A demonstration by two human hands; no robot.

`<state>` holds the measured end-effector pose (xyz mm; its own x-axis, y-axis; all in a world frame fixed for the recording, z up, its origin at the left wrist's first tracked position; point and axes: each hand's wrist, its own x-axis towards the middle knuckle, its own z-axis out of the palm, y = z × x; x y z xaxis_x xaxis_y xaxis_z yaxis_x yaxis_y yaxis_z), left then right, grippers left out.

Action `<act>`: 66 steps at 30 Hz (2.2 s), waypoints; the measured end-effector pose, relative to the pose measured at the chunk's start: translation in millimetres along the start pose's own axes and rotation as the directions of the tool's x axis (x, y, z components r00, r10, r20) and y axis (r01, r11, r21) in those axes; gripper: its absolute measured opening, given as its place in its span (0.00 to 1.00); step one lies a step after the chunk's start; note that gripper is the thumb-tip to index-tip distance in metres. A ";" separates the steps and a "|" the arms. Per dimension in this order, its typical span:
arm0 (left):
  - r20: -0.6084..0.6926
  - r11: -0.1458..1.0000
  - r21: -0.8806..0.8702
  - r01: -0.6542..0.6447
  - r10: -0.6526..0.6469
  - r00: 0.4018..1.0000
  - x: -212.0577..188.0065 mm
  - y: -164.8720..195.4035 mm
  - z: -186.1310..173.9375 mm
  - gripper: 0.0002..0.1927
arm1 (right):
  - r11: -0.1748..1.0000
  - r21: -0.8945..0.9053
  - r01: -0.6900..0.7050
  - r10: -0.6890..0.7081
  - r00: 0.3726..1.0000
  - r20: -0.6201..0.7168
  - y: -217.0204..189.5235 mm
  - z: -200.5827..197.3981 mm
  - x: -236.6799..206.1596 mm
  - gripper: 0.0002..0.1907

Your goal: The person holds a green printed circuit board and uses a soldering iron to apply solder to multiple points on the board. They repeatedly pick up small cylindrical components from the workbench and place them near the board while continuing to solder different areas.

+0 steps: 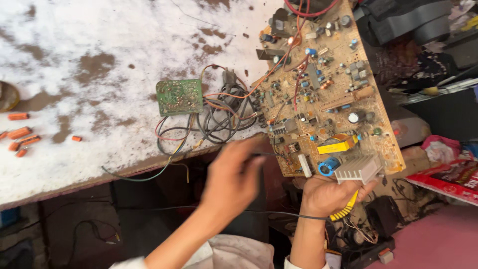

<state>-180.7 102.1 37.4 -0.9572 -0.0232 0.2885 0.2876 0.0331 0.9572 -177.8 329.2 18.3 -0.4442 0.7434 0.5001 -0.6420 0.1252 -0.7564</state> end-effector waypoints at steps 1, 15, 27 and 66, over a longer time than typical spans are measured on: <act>0.003 0.998 -0.063 -0.019 0.019 1.000 7.0 7.3 16.4 0.17 | 1.000 0.015 -0.021 0.021 1.000 -0.016 -3.3 1.5 -5.5 0.14; -0.217 0.964 -0.247 -0.103 0.049 0.975 -7.8 -27.8 116.6 0.14 | 0.723 -0.477 0.500 -0.287 0.845 0.451 -71.0 4.2 -44.8 0.19; 0.448 -0.205 -0.889 0.410 -0.576 0.683 -138.7 -141.7 136.8 0.19 | 0.902 0.049 0.429 -0.264 0.458 0.849 -50.0 -60.8 -10.2 0.21; 0.475 -0.117 -0.871 0.478 -0.455 0.753 -40.5 -146.5 127.8 0.19 | 0.545 0.014 -0.839 0.733 0.484 0.478 -19.1 -204.1 46.8 0.13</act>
<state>-188.1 225.9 -117.7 -0.8672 0.4415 -0.2303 -0.4632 -0.8850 0.0473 -58.8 495.8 -29.9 -0.9843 0.1373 -0.1111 0.0145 -0.5641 -0.8256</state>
